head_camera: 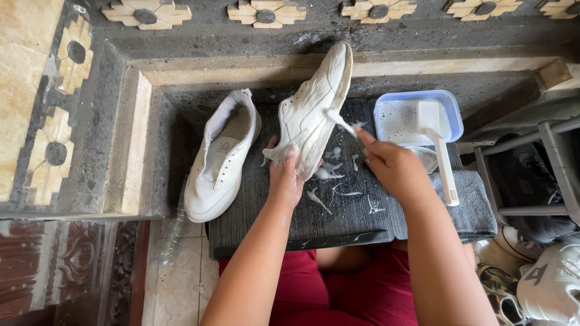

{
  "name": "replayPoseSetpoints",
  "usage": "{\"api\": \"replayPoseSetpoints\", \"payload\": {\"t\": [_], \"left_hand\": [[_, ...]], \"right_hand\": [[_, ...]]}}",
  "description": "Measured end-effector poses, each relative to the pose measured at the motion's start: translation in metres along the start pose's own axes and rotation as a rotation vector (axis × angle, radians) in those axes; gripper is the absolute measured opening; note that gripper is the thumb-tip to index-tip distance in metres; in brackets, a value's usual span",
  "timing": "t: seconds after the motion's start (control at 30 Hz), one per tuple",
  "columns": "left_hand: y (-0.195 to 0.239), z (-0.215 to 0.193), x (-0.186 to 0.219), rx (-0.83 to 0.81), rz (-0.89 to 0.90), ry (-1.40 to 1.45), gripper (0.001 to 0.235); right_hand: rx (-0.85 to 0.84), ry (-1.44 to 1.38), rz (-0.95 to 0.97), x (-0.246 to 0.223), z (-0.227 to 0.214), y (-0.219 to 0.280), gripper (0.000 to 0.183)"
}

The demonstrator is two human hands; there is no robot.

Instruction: The person cleans a white shoe by scrubbing the upper, sides, and sole with a brush dipped in soapy water, then uses a smaller brush for detailed areas and a cloth to wipe away foam.

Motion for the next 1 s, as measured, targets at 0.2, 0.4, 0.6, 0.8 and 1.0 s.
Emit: {"api": "replayPoseSetpoints", "payload": {"t": [0.2, 0.4, 0.6, 0.8, 1.0], "left_hand": [[0.001, 0.006, -0.002, 0.031, 0.029, -0.027, 0.085], [0.004, 0.012, -0.001, 0.026, 0.039, -0.031, 0.084], [0.002, 0.004, -0.010, 0.018, 0.053, -0.027, 0.079], [-0.002, -0.002, -0.015, -0.001, 0.054, -0.031, 0.081], [-0.005, -0.007, -0.019, -0.021, 0.093, -0.018, 0.078]], "right_hand": [[-0.045, -0.054, -0.013, 0.002, -0.007, -0.010, 0.031], [-0.115, -0.075, 0.030, -0.017, -0.024, 0.001, 0.031], [-0.202, -0.159, 0.081, -0.017, -0.012, 0.013, 0.033], [-0.173, -0.211, 0.102, -0.016, -0.009, 0.025, 0.036], [-0.177, -0.171, 0.116, -0.019, -0.015, 0.025, 0.037]]}}
Point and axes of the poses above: each hand's wrist, its own y-axis away from the middle knuckle, its own z-axis out of the palm, x = y × z, the point moved 1 cm from there along -y, towards the middle knuckle, and after that the axes turned 5 degrees about -x, right-handed, at the moved point
